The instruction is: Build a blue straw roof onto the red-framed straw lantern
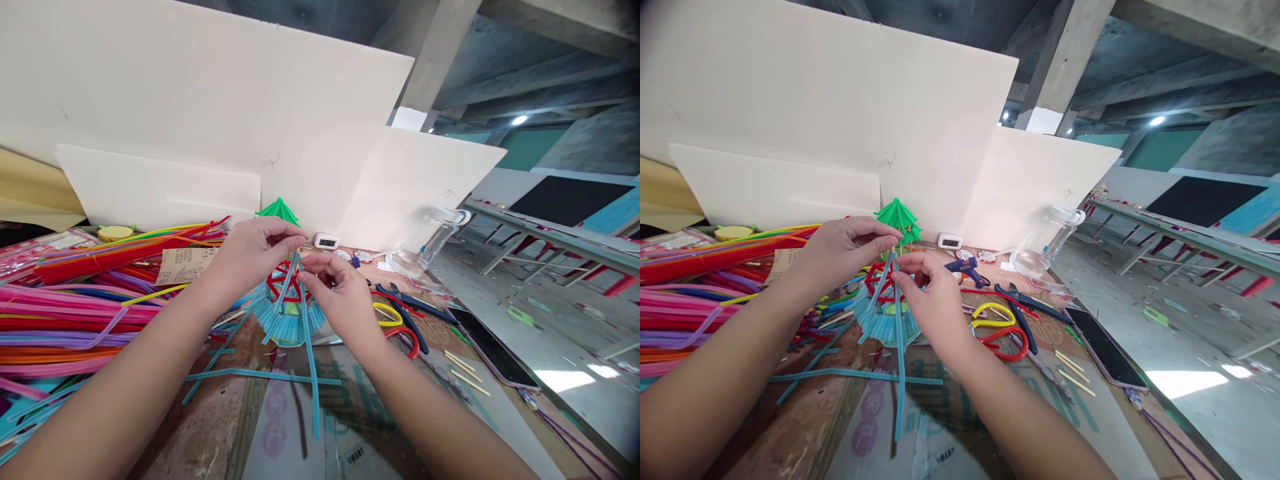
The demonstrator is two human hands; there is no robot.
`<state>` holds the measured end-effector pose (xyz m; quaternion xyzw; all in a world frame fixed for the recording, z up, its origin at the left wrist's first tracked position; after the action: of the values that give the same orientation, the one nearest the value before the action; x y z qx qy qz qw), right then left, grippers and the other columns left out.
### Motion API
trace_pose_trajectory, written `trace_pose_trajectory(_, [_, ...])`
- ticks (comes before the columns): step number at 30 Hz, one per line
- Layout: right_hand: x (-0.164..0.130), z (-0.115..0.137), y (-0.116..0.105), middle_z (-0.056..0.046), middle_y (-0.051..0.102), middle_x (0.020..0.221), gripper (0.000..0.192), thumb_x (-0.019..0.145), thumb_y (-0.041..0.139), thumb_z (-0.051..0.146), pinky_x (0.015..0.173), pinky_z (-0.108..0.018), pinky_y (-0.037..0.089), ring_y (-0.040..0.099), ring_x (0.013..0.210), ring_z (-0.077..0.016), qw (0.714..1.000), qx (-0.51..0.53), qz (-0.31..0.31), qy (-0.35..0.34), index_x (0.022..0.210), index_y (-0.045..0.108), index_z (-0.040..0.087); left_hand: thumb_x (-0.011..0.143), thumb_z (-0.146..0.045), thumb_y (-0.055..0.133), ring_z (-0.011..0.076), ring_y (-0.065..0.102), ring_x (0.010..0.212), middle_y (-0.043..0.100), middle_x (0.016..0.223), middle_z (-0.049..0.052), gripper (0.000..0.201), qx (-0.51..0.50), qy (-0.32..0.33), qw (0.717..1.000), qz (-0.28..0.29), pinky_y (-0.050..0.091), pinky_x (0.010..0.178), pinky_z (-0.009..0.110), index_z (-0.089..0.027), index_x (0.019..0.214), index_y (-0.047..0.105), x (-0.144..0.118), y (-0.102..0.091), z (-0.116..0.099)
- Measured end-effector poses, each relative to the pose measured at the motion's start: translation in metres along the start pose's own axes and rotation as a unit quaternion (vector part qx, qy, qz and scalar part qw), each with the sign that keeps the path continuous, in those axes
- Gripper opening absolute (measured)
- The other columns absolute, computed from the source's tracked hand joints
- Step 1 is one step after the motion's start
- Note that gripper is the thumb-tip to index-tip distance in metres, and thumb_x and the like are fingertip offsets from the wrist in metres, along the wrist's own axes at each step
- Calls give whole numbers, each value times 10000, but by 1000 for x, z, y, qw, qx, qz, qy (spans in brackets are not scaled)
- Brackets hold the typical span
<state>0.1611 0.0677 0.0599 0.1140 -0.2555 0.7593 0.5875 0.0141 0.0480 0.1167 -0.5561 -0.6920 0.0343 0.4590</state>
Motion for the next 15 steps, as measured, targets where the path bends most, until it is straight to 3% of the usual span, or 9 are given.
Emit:
trace_pose_trajectory(5, [2, -2, -1, -44, 697, 879, 195, 799, 651, 285, 648, -276, 462, 603, 721, -148, 1000, 14, 7, 7, 965, 656, 185, 860, -362, 579, 143, 629, 712, 737, 863, 15, 236, 1, 0, 1000, -5, 492, 693, 247, -211, 935, 743, 0, 0, 0])
trace_pose_trajectory(15, [0, 6, -4, 1, 642, 759, 136, 811, 635, 263, 609, -252, 414, 489, 638, -114, 998, -52, -23, -29, 918, 694, 203, 845, -373, 597, 146, 635, 702, 743, 838, 12, 231, -9, -20, 1000, -7, 492, 679, 243, -216, 917, 751, 0, 0, 1])
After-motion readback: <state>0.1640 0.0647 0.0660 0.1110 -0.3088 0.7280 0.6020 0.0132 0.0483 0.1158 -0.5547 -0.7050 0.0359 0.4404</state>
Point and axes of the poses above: each hand's wrist, its own x-axis towards the middle knuckle, its own y-axis out of the palm, z = x × y, the point moved 6 cm from there along x, towards the middle knuckle
